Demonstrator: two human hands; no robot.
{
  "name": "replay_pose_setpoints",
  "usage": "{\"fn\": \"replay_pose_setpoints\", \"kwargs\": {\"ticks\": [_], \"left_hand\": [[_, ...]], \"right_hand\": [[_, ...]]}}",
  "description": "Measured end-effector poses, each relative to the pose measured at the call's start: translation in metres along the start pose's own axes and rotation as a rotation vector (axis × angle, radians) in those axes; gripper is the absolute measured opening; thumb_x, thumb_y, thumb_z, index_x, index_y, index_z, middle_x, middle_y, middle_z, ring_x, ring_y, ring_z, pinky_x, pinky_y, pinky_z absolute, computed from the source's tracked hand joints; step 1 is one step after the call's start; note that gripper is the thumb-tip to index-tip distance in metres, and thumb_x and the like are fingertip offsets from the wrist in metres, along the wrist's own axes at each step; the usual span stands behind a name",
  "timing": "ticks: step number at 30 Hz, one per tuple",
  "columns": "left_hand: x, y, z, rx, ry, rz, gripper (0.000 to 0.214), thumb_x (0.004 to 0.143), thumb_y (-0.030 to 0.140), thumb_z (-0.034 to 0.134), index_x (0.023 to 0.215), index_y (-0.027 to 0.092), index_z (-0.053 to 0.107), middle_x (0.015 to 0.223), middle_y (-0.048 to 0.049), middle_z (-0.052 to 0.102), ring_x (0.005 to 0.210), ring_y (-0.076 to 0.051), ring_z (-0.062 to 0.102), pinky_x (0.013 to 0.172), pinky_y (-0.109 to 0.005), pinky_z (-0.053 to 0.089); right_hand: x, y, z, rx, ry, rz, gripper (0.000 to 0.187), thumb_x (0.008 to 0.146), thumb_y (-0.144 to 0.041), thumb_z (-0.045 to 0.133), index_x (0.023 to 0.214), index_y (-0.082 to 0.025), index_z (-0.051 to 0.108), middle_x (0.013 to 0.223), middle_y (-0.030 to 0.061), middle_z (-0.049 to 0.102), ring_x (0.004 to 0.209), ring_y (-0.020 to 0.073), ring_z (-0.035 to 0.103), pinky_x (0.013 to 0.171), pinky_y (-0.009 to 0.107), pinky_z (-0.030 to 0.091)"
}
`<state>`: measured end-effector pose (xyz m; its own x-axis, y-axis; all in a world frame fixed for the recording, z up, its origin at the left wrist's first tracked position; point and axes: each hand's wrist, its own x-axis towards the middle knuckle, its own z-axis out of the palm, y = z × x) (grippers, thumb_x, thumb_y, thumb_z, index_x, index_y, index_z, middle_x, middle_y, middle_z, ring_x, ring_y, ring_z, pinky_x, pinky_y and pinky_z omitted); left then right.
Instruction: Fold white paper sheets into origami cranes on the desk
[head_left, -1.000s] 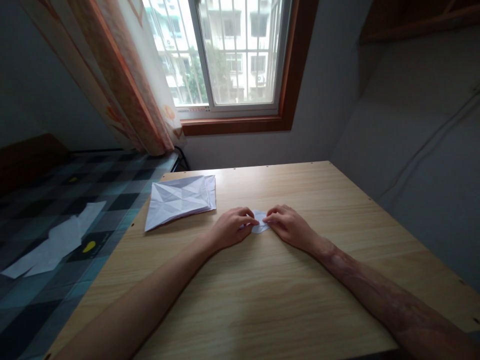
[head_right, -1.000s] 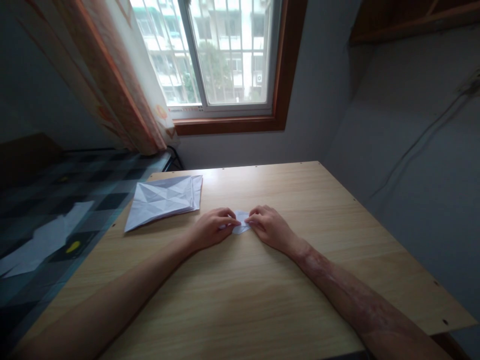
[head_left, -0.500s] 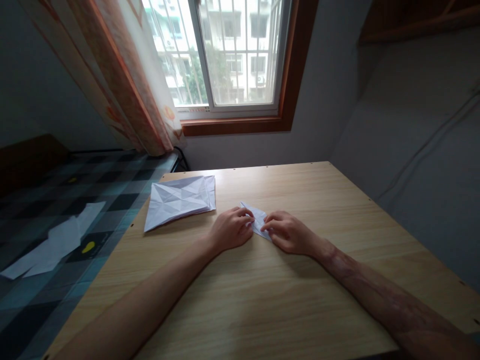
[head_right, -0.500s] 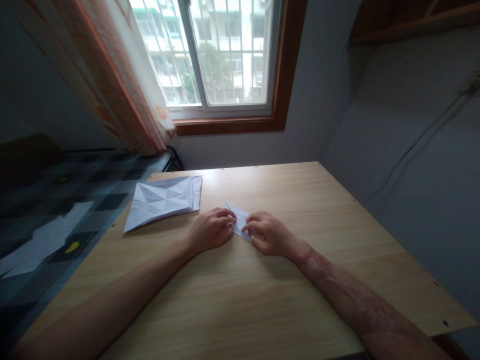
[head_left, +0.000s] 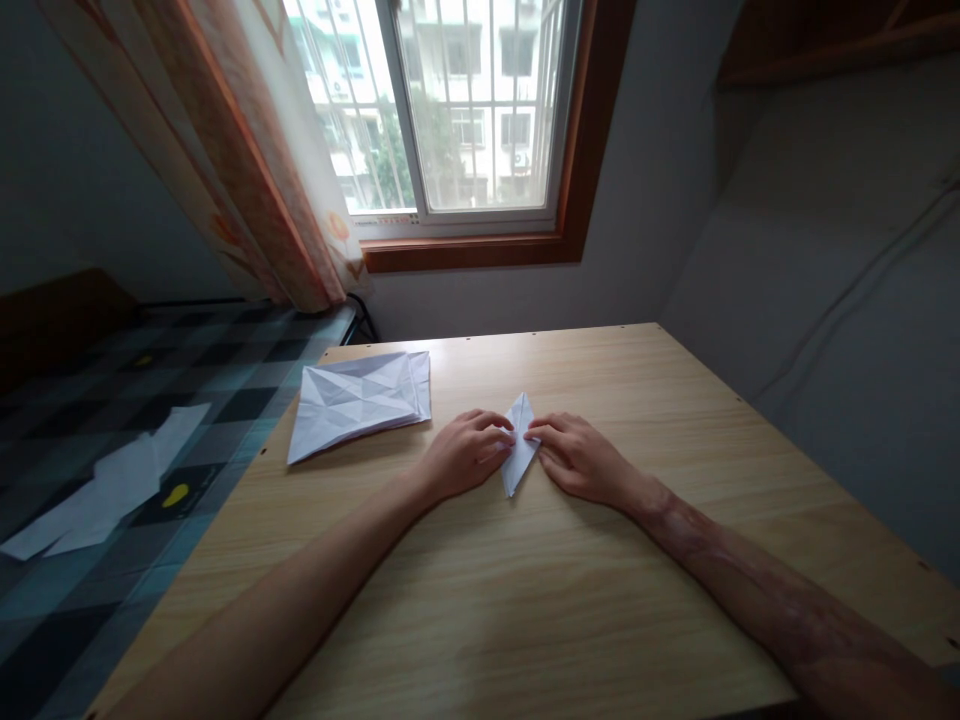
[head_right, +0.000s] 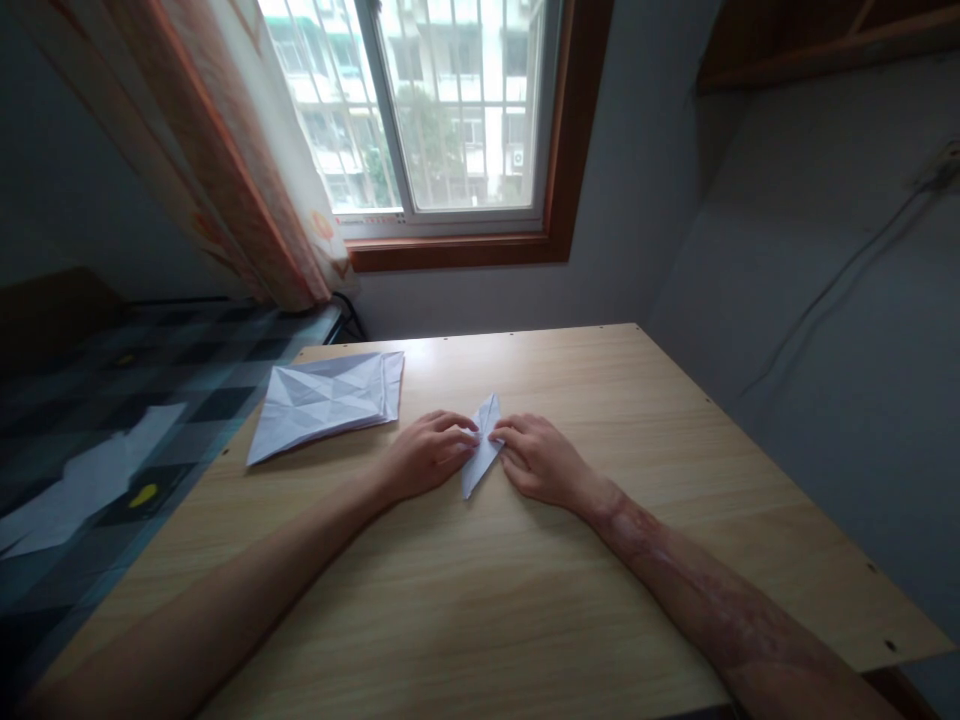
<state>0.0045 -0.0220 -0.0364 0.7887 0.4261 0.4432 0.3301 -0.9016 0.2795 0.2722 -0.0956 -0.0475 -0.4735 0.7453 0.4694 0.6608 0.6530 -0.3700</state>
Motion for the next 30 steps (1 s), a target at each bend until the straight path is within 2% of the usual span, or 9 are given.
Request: {"fn": "replay_pose_setpoints", "kwargs": {"ticks": [4, 7, 10, 13, 18, 26, 30], "left_hand": [[0.001, -0.001, 0.0, -0.022, 0.0, 0.013, 0.022, 0.108, 0.024, 0.059, 0.113, 0.025, 0.081, 0.12, -0.0078, 0.081, 0.106, -0.022, 0.075, 0.097, -0.038, 0.06], [0.0, 0.001, -0.001, -0.053, -0.004, 0.016, 0.026, 0.106, 0.02, 0.056, 0.114, 0.025, 0.08, 0.121, -0.0078, 0.081, 0.107, -0.021, 0.077, 0.098, -0.037, 0.06], [0.0, 0.006, -0.003, -0.044, -0.011, 0.009, 0.021, 0.102, 0.027, 0.064, 0.117, 0.025, 0.079, 0.123, -0.0076, 0.081, 0.109, -0.023, 0.078, 0.103, -0.04, 0.059], [-0.001, 0.008, -0.004, -0.035, -0.027, 0.009, 0.031, 0.095, 0.039, 0.075, 0.123, 0.025, 0.077, 0.128, -0.0089, 0.08, 0.115, -0.026, 0.078, 0.107, -0.043, 0.058], [-0.002, 0.004, -0.003, -0.018, -0.043, 0.046, 0.028, 0.096, 0.029, 0.072, 0.124, 0.027, 0.076, 0.131, -0.007, 0.08, 0.117, -0.025, 0.077, 0.107, -0.041, 0.057], [-0.002, 0.006, -0.003, -0.023, -0.034, 0.085, 0.012, 0.102, 0.03, 0.068, 0.107, 0.026, 0.078, 0.115, -0.0047, 0.083, 0.105, -0.022, 0.077, 0.1, -0.038, 0.056], [0.0, 0.005, -0.003, -0.057, -0.031, 0.043, 0.019, 0.108, 0.031, 0.06, 0.105, 0.024, 0.078, 0.11, -0.0055, 0.082, 0.1, -0.02, 0.076, 0.094, -0.035, 0.056]], "right_hand": [[0.001, -0.003, -0.003, -0.063, 0.001, -0.017, 0.032, 0.094, -0.015, 0.07, 0.125, -0.025, 0.071, 0.125, 0.0107, 0.074, 0.116, 0.031, 0.066, 0.107, 0.049, 0.053], [0.002, -0.006, -0.003, -0.073, 0.011, -0.036, 0.028, 0.094, -0.016, 0.07, 0.12, -0.025, 0.071, 0.122, 0.0106, 0.074, 0.116, 0.031, 0.066, 0.109, 0.05, 0.053], [0.001, -0.008, -0.003, -0.053, 0.026, -0.055, 0.028, 0.094, -0.017, 0.07, 0.121, -0.026, 0.069, 0.138, 0.0126, 0.07, 0.132, 0.033, 0.062, 0.118, 0.054, 0.049], [0.001, -0.009, -0.003, -0.035, 0.007, -0.053, 0.031, 0.094, -0.017, 0.069, 0.124, -0.026, 0.067, 0.147, 0.0125, 0.067, 0.14, 0.0322, 0.06, 0.125, 0.057, 0.043], [0.001, -0.007, -0.004, -0.069, -0.033, -0.041, 0.029, 0.098, -0.021, 0.068, 0.126, -0.026, 0.067, 0.134, 0.0102, 0.075, 0.126, 0.0285, 0.07, 0.127, 0.057, 0.039], [0.003, -0.003, -0.001, -0.138, 0.001, -0.097, 0.012, 0.106, -0.029, 0.067, 0.115, -0.025, 0.074, 0.122, 0.008, 0.08, 0.112, 0.0263, 0.074, 0.121, 0.053, 0.045], [0.003, 0.002, 0.005, -0.1, 0.045, -0.087, 0.015, 0.11, -0.028, 0.063, 0.107, -0.024, 0.077, 0.114, 0.0072, 0.082, 0.104, 0.0258, 0.073, 0.104, 0.047, 0.054]]}}
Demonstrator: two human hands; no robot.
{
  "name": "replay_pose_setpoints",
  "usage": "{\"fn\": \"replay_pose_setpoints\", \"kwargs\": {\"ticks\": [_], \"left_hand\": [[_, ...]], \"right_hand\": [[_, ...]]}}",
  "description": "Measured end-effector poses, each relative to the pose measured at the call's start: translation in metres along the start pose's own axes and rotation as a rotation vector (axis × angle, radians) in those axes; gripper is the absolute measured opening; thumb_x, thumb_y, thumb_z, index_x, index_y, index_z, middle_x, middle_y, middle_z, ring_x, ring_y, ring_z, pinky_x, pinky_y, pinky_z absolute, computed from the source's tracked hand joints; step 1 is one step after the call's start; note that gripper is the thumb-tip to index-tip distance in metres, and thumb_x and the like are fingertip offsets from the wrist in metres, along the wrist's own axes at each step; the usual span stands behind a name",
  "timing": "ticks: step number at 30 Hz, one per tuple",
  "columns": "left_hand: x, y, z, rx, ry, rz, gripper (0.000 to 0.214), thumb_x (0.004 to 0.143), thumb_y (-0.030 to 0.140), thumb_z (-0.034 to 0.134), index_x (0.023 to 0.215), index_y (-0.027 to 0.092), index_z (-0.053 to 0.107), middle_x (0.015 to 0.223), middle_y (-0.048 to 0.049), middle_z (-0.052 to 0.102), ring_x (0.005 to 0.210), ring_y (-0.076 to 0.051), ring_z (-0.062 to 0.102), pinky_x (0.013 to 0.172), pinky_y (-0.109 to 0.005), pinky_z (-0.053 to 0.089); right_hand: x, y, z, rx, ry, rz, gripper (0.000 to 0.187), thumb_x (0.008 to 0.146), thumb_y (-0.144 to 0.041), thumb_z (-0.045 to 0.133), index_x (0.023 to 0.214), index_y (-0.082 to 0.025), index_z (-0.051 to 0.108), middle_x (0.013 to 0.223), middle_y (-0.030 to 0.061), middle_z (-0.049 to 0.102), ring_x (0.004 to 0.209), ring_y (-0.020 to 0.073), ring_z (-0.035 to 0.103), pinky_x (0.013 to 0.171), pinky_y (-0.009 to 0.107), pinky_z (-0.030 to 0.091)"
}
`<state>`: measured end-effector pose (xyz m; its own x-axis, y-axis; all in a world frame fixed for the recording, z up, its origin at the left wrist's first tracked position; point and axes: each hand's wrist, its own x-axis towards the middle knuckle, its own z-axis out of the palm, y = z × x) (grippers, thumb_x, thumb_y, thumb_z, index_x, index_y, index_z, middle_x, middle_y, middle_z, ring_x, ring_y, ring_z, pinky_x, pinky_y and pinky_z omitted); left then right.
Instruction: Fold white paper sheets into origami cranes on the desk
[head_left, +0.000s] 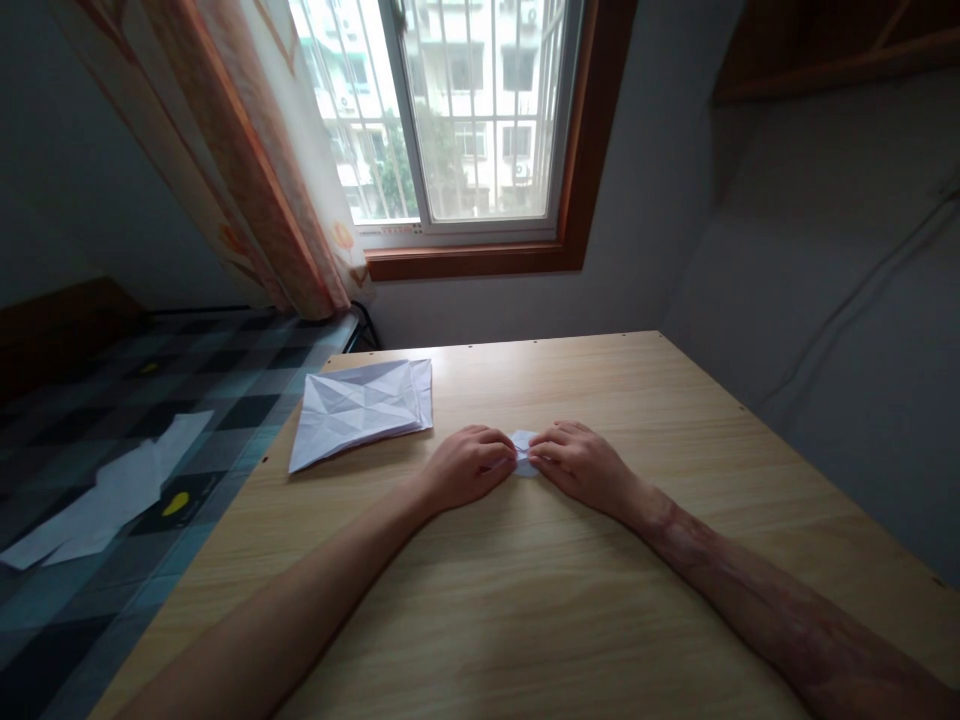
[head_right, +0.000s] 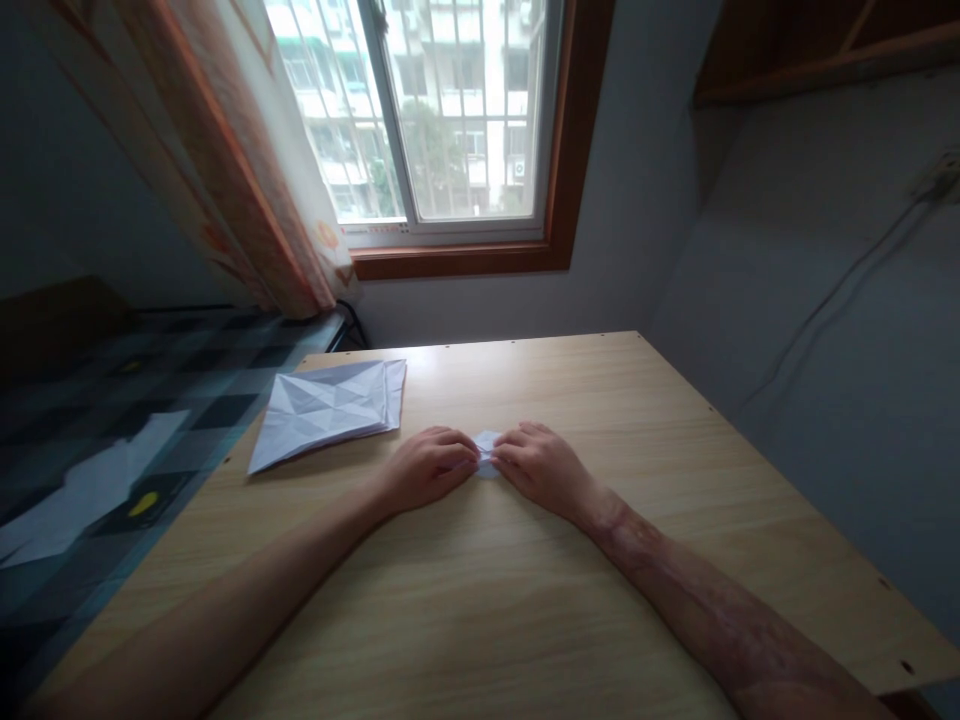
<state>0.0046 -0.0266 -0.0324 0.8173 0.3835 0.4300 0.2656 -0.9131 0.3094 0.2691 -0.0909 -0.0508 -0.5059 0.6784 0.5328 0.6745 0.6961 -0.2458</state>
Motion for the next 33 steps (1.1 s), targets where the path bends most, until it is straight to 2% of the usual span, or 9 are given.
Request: {"fn": "replay_pose_setpoints", "kwargs": {"ticks": [3, 6, 9, 12, 16, 20, 22, 26, 33], "left_hand": [[0.0, -0.001, 0.001, -0.024, 0.004, -0.051, 0.019, 0.108, 0.029, 0.06, 0.103, 0.023, 0.077, 0.109, -0.0058, 0.081, 0.098, -0.02, 0.075, 0.09, -0.032, 0.057], [-0.001, -0.001, 0.001, -0.017, 0.013, -0.109, 0.014, 0.106, 0.028, 0.062, 0.106, 0.023, 0.075, 0.108, -0.0057, 0.079, 0.098, -0.02, 0.074, 0.088, -0.032, 0.058], [-0.002, 0.0, 0.001, -0.016, 0.015, -0.105, 0.02, 0.107, 0.029, 0.062, 0.12, 0.025, 0.076, 0.122, -0.0066, 0.078, 0.104, -0.02, 0.075, 0.089, -0.032, 0.058], [-0.003, 0.0, 0.0, -0.004, 0.007, -0.049, 0.025, 0.108, 0.027, 0.059, 0.124, 0.029, 0.078, 0.133, -0.0062, 0.076, 0.108, -0.02, 0.075, 0.093, -0.033, 0.059], [-0.003, 0.001, -0.001, 0.02, -0.031, 0.013, 0.025, 0.107, 0.025, 0.059, 0.121, 0.027, 0.08, 0.129, -0.0064, 0.078, 0.109, -0.022, 0.073, 0.096, -0.036, 0.059], [-0.002, 0.001, -0.002, 0.041, -0.06, 0.039, 0.023, 0.104, 0.034, 0.068, 0.123, 0.025, 0.077, 0.129, -0.0078, 0.078, 0.108, -0.024, 0.072, 0.097, -0.038, 0.059], [-0.002, 0.0, -0.002, 0.074, -0.07, 0.046, 0.023, 0.107, 0.036, 0.065, 0.123, 0.026, 0.077, 0.128, -0.0076, 0.079, 0.107, -0.023, 0.072, 0.095, -0.037, 0.059], [-0.003, -0.003, -0.002, 0.152, -0.081, 0.087, 0.026, 0.113, 0.036, 0.057, 0.126, 0.026, 0.077, 0.128, -0.007, 0.079, 0.106, -0.021, 0.073, 0.093, -0.035, 0.059], [-0.004, -0.003, -0.002, 0.219, -0.095, 0.132, 0.03, 0.112, 0.039, 0.057, 0.132, 0.025, 0.075, 0.129, -0.0082, 0.078, 0.106, -0.022, 0.074, 0.093, -0.036, 0.06]], "right_hand": [[0.0, 0.003, 0.004, 0.086, 0.043, 0.067, 0.013, 0.109, -0.027, 0.067, 0.104, -0.024, 0.078, 0.109, 0.0077, 0.081, 0.101, 0.026, 0.072, 0.094, 0.043, 0.055], [0.0, 0.006, 0.006, 0.167, 0.058, 0.139, 0.01, 0.107, -0.023, 0.069, 0.106, -0.025, 0.079, 0.106, 0.007, 0.08, 0.1, 0.0254, 0.072, 0.092, 0.041, 0.054], [-0.001, 0.007, 0.007, 0.181, 0.045, 0.17, 0.014, 0.106, -0.02, 0.068, 0.113, -0.027, 0.079, 0.106, 0.0064, 0.079, 0.101, 0.0257, 0.071, 0.091, 0.041, 0.053], [-0.001, 0.008, 0.007, 0.186, 0.047, 0.138, 0.016, 0.105, -0.017, 0.068, 0.108, -0.027, 0.08, 0.109, 0.006, 0.078, 0.103, 0.0255, 0.071, 0.094, 0.041, 0.053], [-0.002, 0.004, 0.003, 0.153, 0.032, 0.092, 0.021, 0.097, -0.01, 0.071, 0.105, -0.027, 0.079, 0.113, 0.0055, 0.078, 0.105, 0.0254, 0.07, 0.097, 0.042, 0.053], [-0.001, -0.004, -0.007, 0.1, -0.032, 0.074, 0.016, 0.095, -0.018, 0.076, 0.11, -0.025, 0.076, 0.127, 0.0087, 0.075, 0.115, 0.0286, 0.068, 0.104, 0.045, 0.052], [-0.001, -0.007, -0.011, 0.089, -0.055, 0.064, 0.017, 0.096, -0.024, 0.078, 0.113, -0.025, 0.075, 0.131, 0.01, 0.074, 0.117, 0.0296, 0.067, 0.105, 0.047, 0.052], [0.0, -0.007, -0.013, 0.042, -0.076, 0.047, 0.018, 0.099, -0.031, 0.077, 0.115, -0.024, 0.074, 0.129, 0.0109, 0.075, 0.115, 0.0297, 0.067, 0.104, 0.046, 0.052], [0.001, -0.004, -0.008, -0.069, -0.086, -0.005, 0.014, 0.103, -0.033, 0.074, 0.112, -0.023, 0.075, 0.123, 0.0106, 0.077, 0.11, 0.0295, 0.068, 0.101, 0.046, 0.053]]}}
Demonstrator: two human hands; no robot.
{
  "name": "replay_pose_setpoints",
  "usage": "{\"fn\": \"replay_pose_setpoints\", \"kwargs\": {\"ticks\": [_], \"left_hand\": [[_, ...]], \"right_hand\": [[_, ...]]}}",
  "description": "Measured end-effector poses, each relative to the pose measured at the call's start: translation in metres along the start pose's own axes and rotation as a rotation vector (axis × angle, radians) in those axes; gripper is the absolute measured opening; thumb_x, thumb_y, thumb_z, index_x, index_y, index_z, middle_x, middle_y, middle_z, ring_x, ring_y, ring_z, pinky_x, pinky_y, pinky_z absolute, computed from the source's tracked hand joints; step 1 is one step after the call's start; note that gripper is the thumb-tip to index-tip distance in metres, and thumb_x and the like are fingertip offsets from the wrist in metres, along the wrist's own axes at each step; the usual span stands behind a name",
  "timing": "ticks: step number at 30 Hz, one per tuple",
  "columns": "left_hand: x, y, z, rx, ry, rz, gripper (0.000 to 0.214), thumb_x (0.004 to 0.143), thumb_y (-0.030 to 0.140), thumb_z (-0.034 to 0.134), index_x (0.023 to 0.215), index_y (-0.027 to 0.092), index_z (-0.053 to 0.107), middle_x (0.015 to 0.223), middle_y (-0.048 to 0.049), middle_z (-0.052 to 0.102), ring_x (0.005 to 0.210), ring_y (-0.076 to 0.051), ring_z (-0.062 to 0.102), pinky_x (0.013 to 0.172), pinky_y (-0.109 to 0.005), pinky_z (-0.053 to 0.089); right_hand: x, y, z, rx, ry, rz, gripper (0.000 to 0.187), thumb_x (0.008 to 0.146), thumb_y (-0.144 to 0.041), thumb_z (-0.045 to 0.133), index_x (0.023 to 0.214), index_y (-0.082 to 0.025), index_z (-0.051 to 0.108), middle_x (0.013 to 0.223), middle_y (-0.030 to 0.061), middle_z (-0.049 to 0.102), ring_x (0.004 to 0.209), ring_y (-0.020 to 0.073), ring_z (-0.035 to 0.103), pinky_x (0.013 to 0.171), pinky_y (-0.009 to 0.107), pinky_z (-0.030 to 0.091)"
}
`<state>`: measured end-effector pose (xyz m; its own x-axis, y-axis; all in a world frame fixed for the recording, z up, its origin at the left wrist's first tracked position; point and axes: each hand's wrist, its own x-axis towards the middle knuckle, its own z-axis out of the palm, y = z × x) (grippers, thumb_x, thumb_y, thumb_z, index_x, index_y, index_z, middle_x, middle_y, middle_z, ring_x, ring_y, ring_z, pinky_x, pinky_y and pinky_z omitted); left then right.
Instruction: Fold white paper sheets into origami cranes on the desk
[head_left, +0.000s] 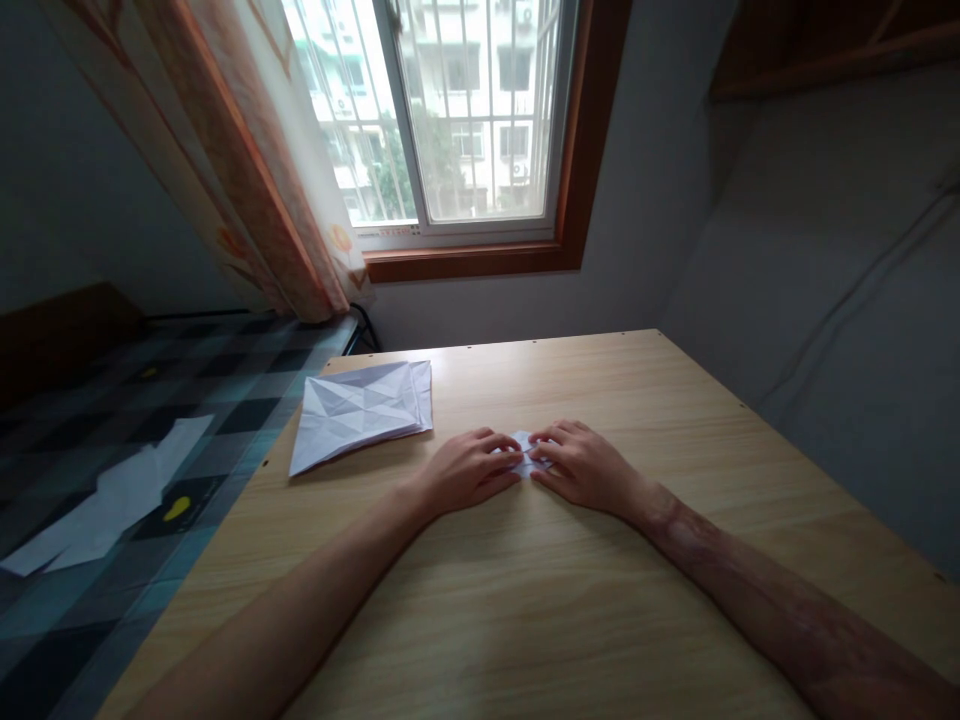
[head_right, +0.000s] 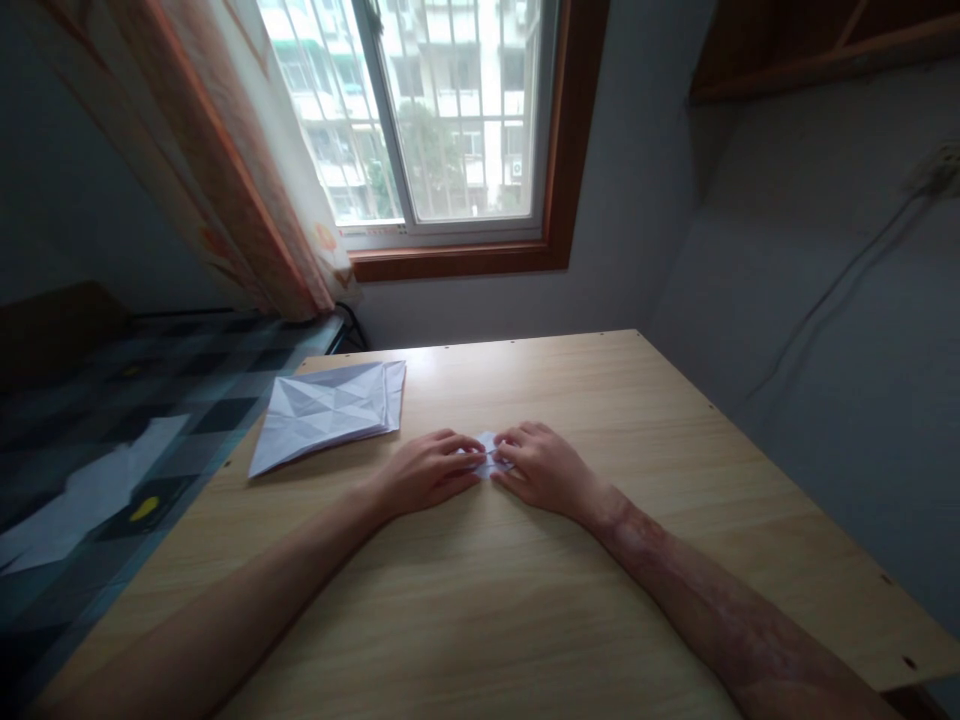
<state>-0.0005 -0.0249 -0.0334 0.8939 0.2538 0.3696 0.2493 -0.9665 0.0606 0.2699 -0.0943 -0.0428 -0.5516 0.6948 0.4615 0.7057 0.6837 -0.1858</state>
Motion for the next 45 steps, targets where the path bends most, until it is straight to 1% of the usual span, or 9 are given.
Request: {"fn": "replay_pose_setpoints", "kwargs": {"ticks": [6, 12, 18, 26, 30, 34, 38, 42, 45], "left_hand": [[0.0, 0.0, 0.001, 0.019, 0.045, 0.016, 0.028, 0.11, 0.039, 0.062, 0.128, 0.025, 0.077, 0.129, -0.0077, 0.079, 0.115, -0.024, 0.074, 0.108, -0.043, 0.056], [-0.001, -0.001, 0.001, 0.006, 0.02, -0.017, 0.029, 0.113, 0.038, 0.058, 0.131, 0.026, 0.076, 0.13, -0.007, 0.079, 0.111, -0.022, 0.076, 0.096, -0.036, 0.061], [-0.002, -0.003, 0.003, 0.014, 0.032, 0.006, 0.029, 0.113, 0.033, 0.056, 0.134, 0.025, 0.075, 0.127, -0.0083, 0.08, 0.108, -0.022, 0.077, 0.094, -0.035, 0.061], [-0.002, -0.002, 0.002, -0.13, 0.098, -0.065, 0.031, 0.114, 0.034, 0.053, 0.132, 0.025, 0.076, 0.124, -0.0092, 0.081, 0.106, -0.021, 0.078, 0.092, -0.033, 0.061], [0.0, -0.002, 0.001, -0.193, 0.102, -0.1, 0.03, 0.114, 0.035, 0.052, 0.126, 0.024, 0.079, 0.121, -0.0087, 0.082, 0.105, -0.02, 0.078, 0.091, -0.031, 0.06], [0.0, -0.001, -0.002, -0.223, 0.105, -0.124, 0.03, 0.114, 0.035, 0.053, 0.123, 0.023, 0.078, 0.12, -0.0085, 0.082, 0.104, -0.02, 0.078, 0.09, -0.031, 0.06], [-0.002, 0.001, -0.002, -0.211, 0.106, -0.152, 0.034, 0.104, 0.047, 0.069, 0.127, 0.023, 0.077, 0.115, -0.0093, 0.082, 0.099, -0.022, 0.079, 0.086, -0.031, 0.061], [-0.004, 0.0, 0.002, -0.308, 0.174, -0.284, 0.028, 0.107, 0.038, 0.063, 0.125, 0.022, 0.079, 0.108, -0.0069, 0.084, 0.085, -0.017, 0.077, 0.076, -0.026, 0.059], [-0.003, -0.003, 0.005, -0.465, 0.234, -0.388, 0.026, 0.105, 0.035, 0.067, 0.12, 0.02, 0.081, 0.101, -0.0045, 0.085, 0.08, -0.015, 0.076, 0.072, -0.024, 0.058]], "right_hand": [[0.001, -0.004, 0.0, -0.038, 0.023, -0.002, 0.014, 0.1, -0.035, 0.075, 0.106, -0.022, 0.076, 0.11, 0.0104, 0.077, 0.104, 0.0293, 0.068, 0.1, 0.046, 0.052], [-0.001, -0.005, -0.003, -0.005, 0.005, 0.019, 0.028, 0.099, -0.034, 0.074, 0.123, -0.02, 0.071, 0.112, 0.012, 0.077, 0.107, 0.0307, 0.067, 0.101, 0.047, 0.052], [-0.001, -0.007, -0.008, 0.029, -0.029, 0.003, 0.032, 0.096, -0.038, 0.078, 0.124, -0.022, 0.072, 0.119, 0.0127, 0.075, 0.109, 0.032, 0.066, 0.1, 0.048, 0.052], [-0.001, -0.007, -0.009, 0.018, -0.032, -0.022, 0.058, 0.093, -0.013, 0.067, 0.149, -0.027, 0.064, 0.122, 0.0102, 0.076, 0.108, 0.0298, 0.067, 0.099, 0.045, 0.053], [-0.003, -0.002, -0.005, -0.011, -0.026, -0.051, 0.046, 0.096, -0.015, 0.067, 0.141, -0.025, 0.069, 0.124, 0.0103, 0.078, 0.108, 0.03, 0.067, 0.1, 0.046, 0.052], [-0.004, 0.005, 0.003, -0.023, 0.021, -0.053, 0.029, 0.107, -0.019, 0.06, 0.132, -0.022, 0.074, 0.112, 0.0102, 0.081, 0.102, 0.0279, 0.07, 0.098, 0.044, 0.052], [-0.004, 0.008, 0.009, 0.16, 0.14, 0.05, 0.022, 0.109, -0.021, 0.06, 0.12, -0.025, 0.079, 0.104, 0.0083, 0.084, 0.097, 0.0254, 0.075, 0.095, 0.042, 0.055], [-0.005, 0.006, 0.012, 0.459, 0.223, 0.277, 0.018, 0.108, -0.032, 0.063, 0.116, -0.027, 0.079, 0.107, 0.0068, 0.085, 0.098, 0.0253, 0.078, 0.089, 0.039, 0.06], [-0.005, 0.005, 0.013, 0.675, 0.235, 0.437, 0.02, 0.106, -0.043, 0.066, 0.114, -0.027, 0.074, 0.099, 0.0031, 0.085, 0.085, 0.0223, 0.077, 0.075, 0.032, 0.059]]}}
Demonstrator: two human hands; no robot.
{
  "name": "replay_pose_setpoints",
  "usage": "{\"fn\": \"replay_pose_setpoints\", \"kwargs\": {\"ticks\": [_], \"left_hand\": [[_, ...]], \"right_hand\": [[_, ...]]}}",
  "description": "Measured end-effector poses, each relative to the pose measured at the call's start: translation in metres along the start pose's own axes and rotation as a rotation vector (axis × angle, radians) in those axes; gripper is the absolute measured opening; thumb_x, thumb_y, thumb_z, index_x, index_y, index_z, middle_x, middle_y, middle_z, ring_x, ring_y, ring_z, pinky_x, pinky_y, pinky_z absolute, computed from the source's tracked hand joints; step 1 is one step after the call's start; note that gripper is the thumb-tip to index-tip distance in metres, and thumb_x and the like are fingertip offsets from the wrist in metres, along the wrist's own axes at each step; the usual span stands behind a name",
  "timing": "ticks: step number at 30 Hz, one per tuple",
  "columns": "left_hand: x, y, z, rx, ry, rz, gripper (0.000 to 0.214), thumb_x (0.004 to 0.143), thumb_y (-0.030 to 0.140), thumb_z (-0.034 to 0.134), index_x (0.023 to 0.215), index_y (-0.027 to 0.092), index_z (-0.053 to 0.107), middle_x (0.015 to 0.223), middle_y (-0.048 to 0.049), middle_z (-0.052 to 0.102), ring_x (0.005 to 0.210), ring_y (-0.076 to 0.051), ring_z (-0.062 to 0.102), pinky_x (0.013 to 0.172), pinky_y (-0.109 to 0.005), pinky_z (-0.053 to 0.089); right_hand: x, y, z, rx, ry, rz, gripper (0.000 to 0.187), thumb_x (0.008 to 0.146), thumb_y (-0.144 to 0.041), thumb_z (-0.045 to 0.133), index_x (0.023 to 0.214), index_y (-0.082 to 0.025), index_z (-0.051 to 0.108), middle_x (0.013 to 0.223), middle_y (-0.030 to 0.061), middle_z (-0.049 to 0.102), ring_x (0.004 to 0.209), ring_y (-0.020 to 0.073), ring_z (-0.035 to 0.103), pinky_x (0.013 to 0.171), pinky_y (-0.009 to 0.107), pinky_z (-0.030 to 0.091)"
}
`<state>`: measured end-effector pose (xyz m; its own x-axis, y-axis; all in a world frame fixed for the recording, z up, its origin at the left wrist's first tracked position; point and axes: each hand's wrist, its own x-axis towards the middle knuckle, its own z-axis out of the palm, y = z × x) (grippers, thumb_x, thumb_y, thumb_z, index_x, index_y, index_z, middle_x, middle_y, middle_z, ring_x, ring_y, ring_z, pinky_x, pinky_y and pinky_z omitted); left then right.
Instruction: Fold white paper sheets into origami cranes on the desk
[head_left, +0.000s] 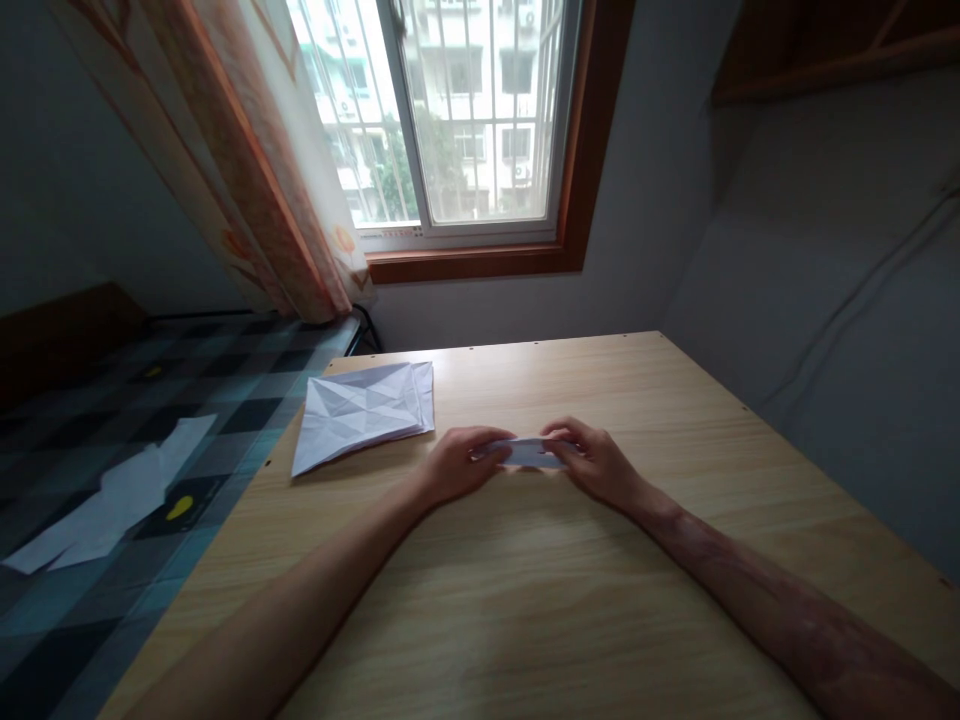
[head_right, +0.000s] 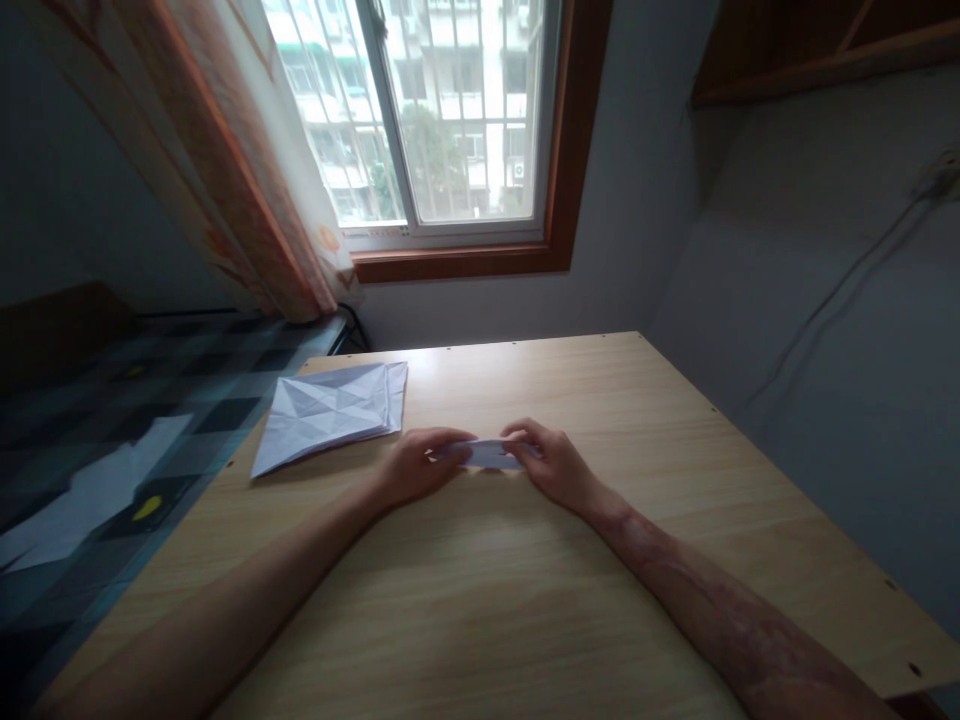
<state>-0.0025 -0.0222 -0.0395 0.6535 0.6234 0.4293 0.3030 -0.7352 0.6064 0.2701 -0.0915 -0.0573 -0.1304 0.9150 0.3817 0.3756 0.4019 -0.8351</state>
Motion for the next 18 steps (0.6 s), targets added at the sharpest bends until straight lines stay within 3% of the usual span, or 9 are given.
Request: {"fn": "replay_pose_setpoints", "kwargs": {"ticks": [5, 10, 14, 18], "left_hand": [[0.004, -0.001, -0.001, -0.021, -0.036, -0.06, 0.029, 0.108, 0.039, 0.062, 0.113, 0.019, 0.083, 0.097, -0.0034, 0.085, 0.081, -0.017, 0.076, 0.074, -0.025, 0.057], [0.005, 0.002, -0.003, 0.154, -0.078, 0.019, 0.034, 0.11, 0.046, 0.059, 0.116, 0.022, 0.082, 0.107, -0.0069, 0.085, 0.094, -0.022, 0.078, 0.086, -0.031, 0.058], [0.005, -0.002, -0.002, 0.19, -0.109, 0.041, 0.035, 0.104, 0.052, 0.069, 0.12, 0.023, 0.08, 0.097, -0.0047, 0.084, 0.085, -0.02, 0.076, 0.084, -0.031, 0.057], [0.006, -0.009, 0.001, 0.26, -0.098, 0.063, 0.027, 0.104, 0.044, 0.07, 0.118, 0.023, 0.08, 0.098, -0.005, 0.081, 0.087, -0.02, 0.074, 0.092, -0.035, 0.056]], "right_hand": [[0.003, 0.0, -0.001, 0.061, -0.048, 0.143, 0.033, 0.102, -0.056, 0.068, 0.102, -0.023, 0.073, 0.085, 0.0017, 0.081, 0.069, 0.0188, 0.069, 0.058, 0.026, 0.05], [0.005, 0.001, -0.004, -0.054, -0.02, 0.135, 0.038, 0.104, -0.057, 0.065, 0.096, -0.022, 0.079, 0.081, 0.0034, 0.08, 0.068, 0.0194, 0.068, 0.058, 0.027, 0.046], [0.005, 0.002, -0.004, -0.093, 0.0, 0.154, 0.04, 0.104, -0.058, 0.064, 0.098, -0.022, 0.081, 0.077, 0.0035, 0.079, 0.061, 0.0195, 0.066, 0.052, 0.028, 0.04], [0.006, 0.004, -0.004, -0.275, 0.006, 0.071, 0.033, 0.106, -0.052, 0.065, 0.101, -0.023, 0.08, 0.071, 0.0014, 0.074, 0.064, 0.0206, 0.066, 0.063, 0.031, 0.048]]}}
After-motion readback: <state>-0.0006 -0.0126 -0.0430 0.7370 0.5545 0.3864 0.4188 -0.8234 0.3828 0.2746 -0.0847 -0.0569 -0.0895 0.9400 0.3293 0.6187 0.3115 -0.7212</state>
